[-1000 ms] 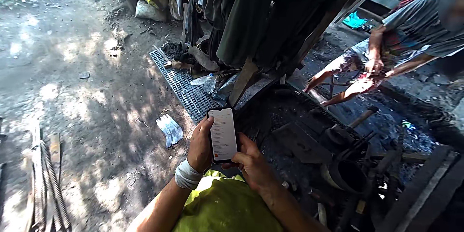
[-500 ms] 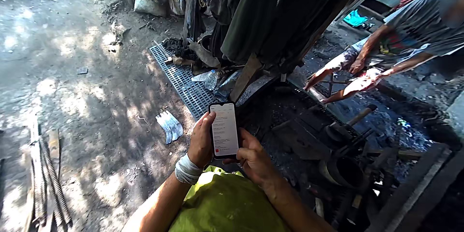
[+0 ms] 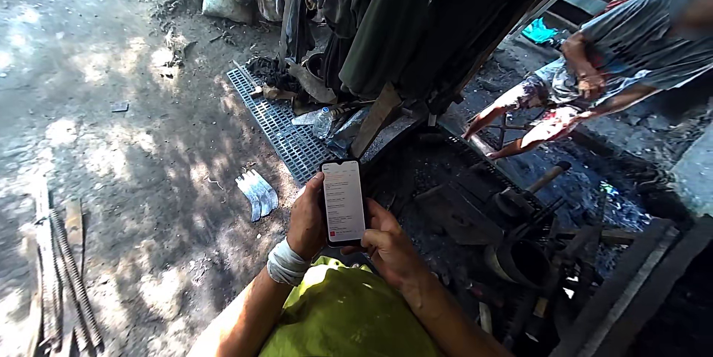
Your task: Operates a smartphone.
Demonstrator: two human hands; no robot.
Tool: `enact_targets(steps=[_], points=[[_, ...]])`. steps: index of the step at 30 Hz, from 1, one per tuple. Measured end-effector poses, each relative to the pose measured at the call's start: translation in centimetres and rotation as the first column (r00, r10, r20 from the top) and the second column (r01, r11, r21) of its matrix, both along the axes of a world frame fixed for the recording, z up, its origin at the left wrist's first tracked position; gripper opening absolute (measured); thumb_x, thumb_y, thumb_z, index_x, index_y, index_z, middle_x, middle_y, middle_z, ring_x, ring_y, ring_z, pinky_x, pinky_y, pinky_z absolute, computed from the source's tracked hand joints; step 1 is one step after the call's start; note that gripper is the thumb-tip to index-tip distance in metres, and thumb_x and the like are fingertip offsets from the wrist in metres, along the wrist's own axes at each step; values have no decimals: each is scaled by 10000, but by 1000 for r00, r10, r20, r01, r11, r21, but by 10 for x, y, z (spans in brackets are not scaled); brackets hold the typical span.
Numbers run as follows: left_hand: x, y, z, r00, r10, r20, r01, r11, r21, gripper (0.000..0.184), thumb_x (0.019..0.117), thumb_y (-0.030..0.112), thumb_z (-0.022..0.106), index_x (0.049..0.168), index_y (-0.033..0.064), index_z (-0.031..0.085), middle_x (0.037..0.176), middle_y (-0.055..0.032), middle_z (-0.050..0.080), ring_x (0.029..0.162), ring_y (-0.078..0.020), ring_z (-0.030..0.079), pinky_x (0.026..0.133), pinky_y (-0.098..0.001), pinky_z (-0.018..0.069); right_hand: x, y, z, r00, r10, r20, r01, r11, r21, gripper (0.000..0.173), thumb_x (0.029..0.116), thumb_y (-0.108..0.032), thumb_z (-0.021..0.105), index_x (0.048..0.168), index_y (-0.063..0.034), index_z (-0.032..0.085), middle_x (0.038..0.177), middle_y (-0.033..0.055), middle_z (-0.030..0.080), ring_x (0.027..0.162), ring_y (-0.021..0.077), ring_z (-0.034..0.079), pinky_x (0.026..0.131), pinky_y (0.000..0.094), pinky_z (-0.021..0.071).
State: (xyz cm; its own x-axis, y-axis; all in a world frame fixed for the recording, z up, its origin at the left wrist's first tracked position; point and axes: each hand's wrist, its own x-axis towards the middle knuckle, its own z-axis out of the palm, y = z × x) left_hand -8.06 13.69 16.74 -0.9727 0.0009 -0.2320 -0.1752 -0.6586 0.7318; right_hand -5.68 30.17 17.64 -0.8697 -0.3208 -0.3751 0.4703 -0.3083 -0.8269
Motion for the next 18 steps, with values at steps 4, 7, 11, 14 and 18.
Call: enact_targets(steps=[4,7,11,14,18], points=[[-2,2,1,1000,-12,-8,12,1000,5,581,1139,351,217,1241,-43,631,1045,-196,751,955,-255,754,869,-435,634,-2,2,0,1000,-7,7,7,1000,-4,702,752,146,466,1441,15,425,1272,260,628,1039,399,701,721,568,634],[-5,3,0,1000,-18,-20,18,1000,4,585,1135,354,211,1235,-40,631,1043,-198,748,957,-258,751,866,-442,633,-4,3,1,1000,-7,3,7,1000,6,702,755,139,467,1444,14,424,1268,257,632,1034,394,702,719,560,635],[-8,5,2,1000,-18,-12,19,1000,20,585,1137,349,205,1229,-37,635,1038,-199,750,946,-259,754,858,-440,636,-6,4,2,1000,-16,4,16,1000,5,705,752,137,466,1444,15,423,1267,257,632,1034,393,702,714,558,636],[-10,5,1,1000,-27,2,27,999,23,582,1141,350,207,1243,-36,630,1051,-202,747,954,-263,753,861,-439,634,-7,4,0,1000,-21,7,21,1000,1,698,759,136,468,1444,13,423,1272,257,630,1036,393,702,712,556,636],[-12,3,0,999,-39,-2,39,999,8,585,1139,353,201,1241,-36,627,1048,-201,746,950,-262,753,856,-442,636,-10,2,0,1000,-23,12,23,1000,1,686,761,144,466,1434,15,436,1270,251,632,1044,387,699,712,555,636]])
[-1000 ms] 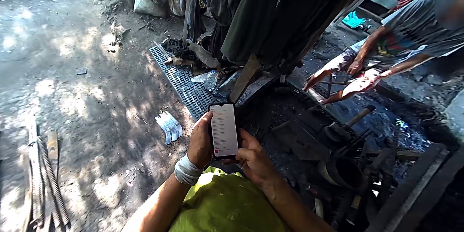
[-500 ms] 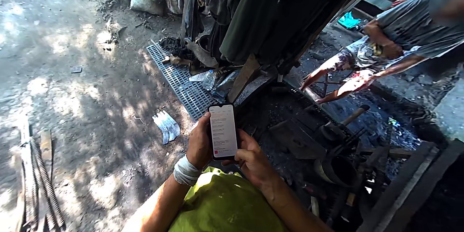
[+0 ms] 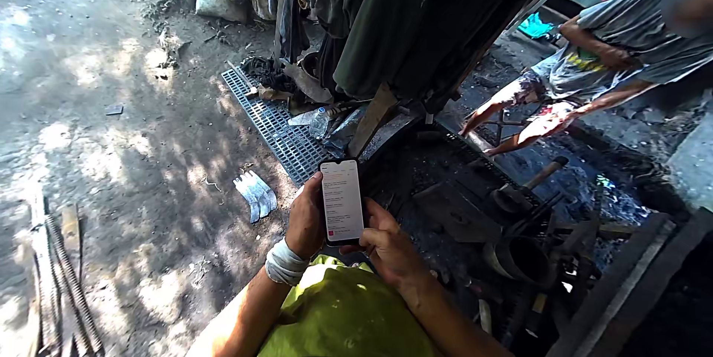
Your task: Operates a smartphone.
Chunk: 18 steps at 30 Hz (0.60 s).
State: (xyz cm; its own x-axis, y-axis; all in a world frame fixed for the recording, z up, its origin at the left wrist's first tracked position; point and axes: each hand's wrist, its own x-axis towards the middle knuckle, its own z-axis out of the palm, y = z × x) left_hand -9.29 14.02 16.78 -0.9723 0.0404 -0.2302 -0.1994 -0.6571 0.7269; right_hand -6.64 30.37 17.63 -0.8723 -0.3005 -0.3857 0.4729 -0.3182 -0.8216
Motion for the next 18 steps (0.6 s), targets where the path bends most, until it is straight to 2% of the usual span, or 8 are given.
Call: enact_targets(steps=[13,18], points=[[-5,-9,0,1000,0,-4,0,1000,-7,576,1139,357,228,1258,-46,622,1052,-207,746,959,-269,753,870,-446,634,-5,-8,0,1000,-2,-4,2,1000,-2,696,759,135,465,1443,7,434,1270,249,634,1033,386,703,718,558,634],[-5,-12,2,1000,12,5,-12,1000,1,569,1140,349,230,1216,-46,633,1015,-201,751,931,-260,756,854,-440,637,-5,-12,0,1000,1,-2,-1,1000,-3,688,761,138,459,1437,14,432,1256,248,640,1024,384,707,711,559,635]])
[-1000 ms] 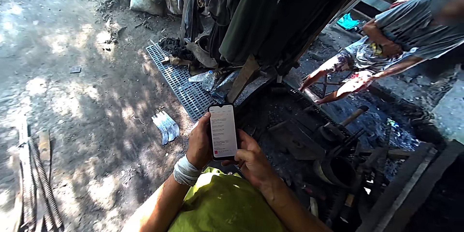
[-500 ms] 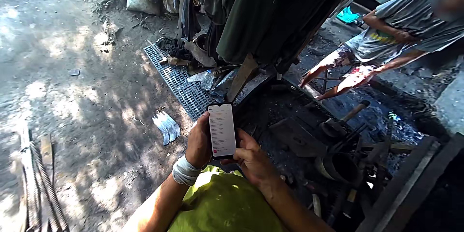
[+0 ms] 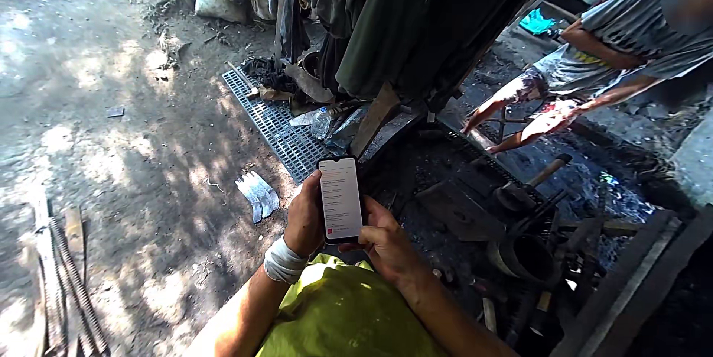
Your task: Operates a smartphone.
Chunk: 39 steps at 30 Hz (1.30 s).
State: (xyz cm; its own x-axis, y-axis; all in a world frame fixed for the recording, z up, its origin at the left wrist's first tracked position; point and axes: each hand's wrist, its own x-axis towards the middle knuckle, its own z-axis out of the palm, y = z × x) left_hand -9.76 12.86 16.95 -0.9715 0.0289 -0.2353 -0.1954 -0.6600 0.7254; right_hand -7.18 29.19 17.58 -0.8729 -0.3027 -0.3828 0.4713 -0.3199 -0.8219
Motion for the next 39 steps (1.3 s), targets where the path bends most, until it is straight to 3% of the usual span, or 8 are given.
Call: enact_targets(steps=[17,21,31,39], points=[[-5,4,-3,998,-49,-26,49,999,5,577,1138,352,215,1202,-34,639,1010,-195,752,936,-251,756,858,-432,636,0,4,-2,1000,-25,2,25,1000,-6,718,745,163,466,1446,12,422,1274,243,636,1048,383,702,724,555,637],[-8,8,-5,997,-79,-27,78,997,-15,587,1137,366,207,1256,-39,615,1049,-194,749,958,-260,754,865,-441,636,1,9,0,999,-45,4,45,999,-21,721,742,166,457,1445,10,420,1278,247,631,1056,384,699,736,560,634],[-13,23,-7,983,-108,-150,103,994,-41,599,1129,364,186,1290,-43,595,1107,-220,733,995,-282,745,883,-461,631,2,23,2,997,-75,-13,75,997,-13,726,723,159,514,1430,10,442,1260,246,645,1047,387,704,724,563,638],[-13,29,-4,993,-98,-72,93,993,-75,605,1127,375,195,1299,-36,605,1098,-219,742,986,-290,751,872,-469,634,1,27,-2,997,-66,-35,66,998,-10,685,755,180,500,1416,8,443,1250,241,653,1037,381,711,719,545,643]])
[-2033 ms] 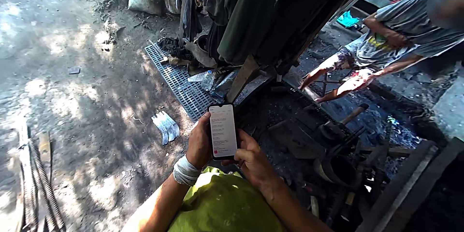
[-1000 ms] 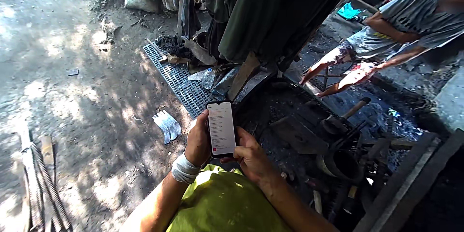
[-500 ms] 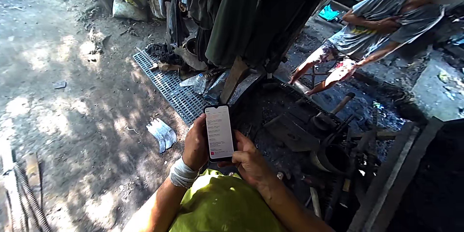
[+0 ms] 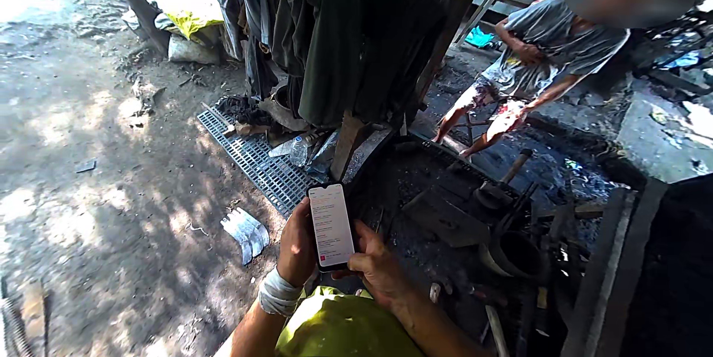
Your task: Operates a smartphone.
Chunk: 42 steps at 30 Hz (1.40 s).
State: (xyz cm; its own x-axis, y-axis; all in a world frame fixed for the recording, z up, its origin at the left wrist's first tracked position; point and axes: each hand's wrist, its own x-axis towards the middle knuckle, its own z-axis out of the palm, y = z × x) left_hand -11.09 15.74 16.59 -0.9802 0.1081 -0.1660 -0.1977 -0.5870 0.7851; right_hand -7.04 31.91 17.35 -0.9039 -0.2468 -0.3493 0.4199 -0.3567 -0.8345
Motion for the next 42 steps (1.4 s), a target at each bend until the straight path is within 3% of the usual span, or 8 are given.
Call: enact_targets(steps=[12,27,31,35,37,39,42], points=[[1,3,4,1000,15,-26,-15,1000,-10,595,1122,376,202,1283,-30,607,1084,-204,744,977,-269,752,864,-448,637,0,-1,-1,997,25,-69,-18,995,96,807,673,166,678,1421,-26,442,1228,199,669,1041,333,715,740,483,656],[8,-3,-6,993,19,-118,-21,1000,-12,563,1125,361,238,1284,-29,611,1132,-218,723,1027,-273,730,913,-455,615,5,-8,-3,992,38,-121,-14,982,188,781,678,115,710,1405,-16,455,1220,179,673,1044,307,716,737,458,662],[11,-3,-5,996,18,-84,-17,1000,12,565,1130,363,226,1297,-24,602,1133,-212,725,1024,-265,733,909,-447,618,8,-11,-4,994,21,-111,3,978,208,764,683,135,706,1391,-21,466,1200,180,674,1006,308,724,681,444,663],[15,-3,-6,998,39,-53,-39,999,1,537,1127,364,262,1300,-15,601,1119,-207,729,1008,-270,737,889,-449,625,15,-11,-4,991,23,-132,3,981,195,785,695,117,699,1423,-25,446,1231,178,667,1043,313,716,713,457,664],[17,-1,-8,991,80,-105,-90,992,-91,470,1112,309,346,1451,10,475,1262,-190,672,1084,-265,706,920,-443,611,18,-12,-2,988,11,-151,19,980,197,767,712,113,674,1431,-21,441,1240,176,662,1046,313,714,713,461,664],[17,1,-9,978,91,-189,-130,970,-206,613,1054,260,454,1602,52,276,1504,-160,497,1199,-229,639,969,-396,579,20,-13,-2,985,22,-169,19,972,236,756,713,92,664,1428,-20,444,1244,158,658,1043,285,714,725,447,664],[19,4,-10,965,117,-235,-177,951,-252,802,985,227,609,1627,35,169,1484,-193,520,1166,-233,671,950,-384,598,22,-13,-3,983,38,-181,11,965,262,753,720,79,663,1433,-27,447,1243,141,654,1054,259,706,764,430,660]])
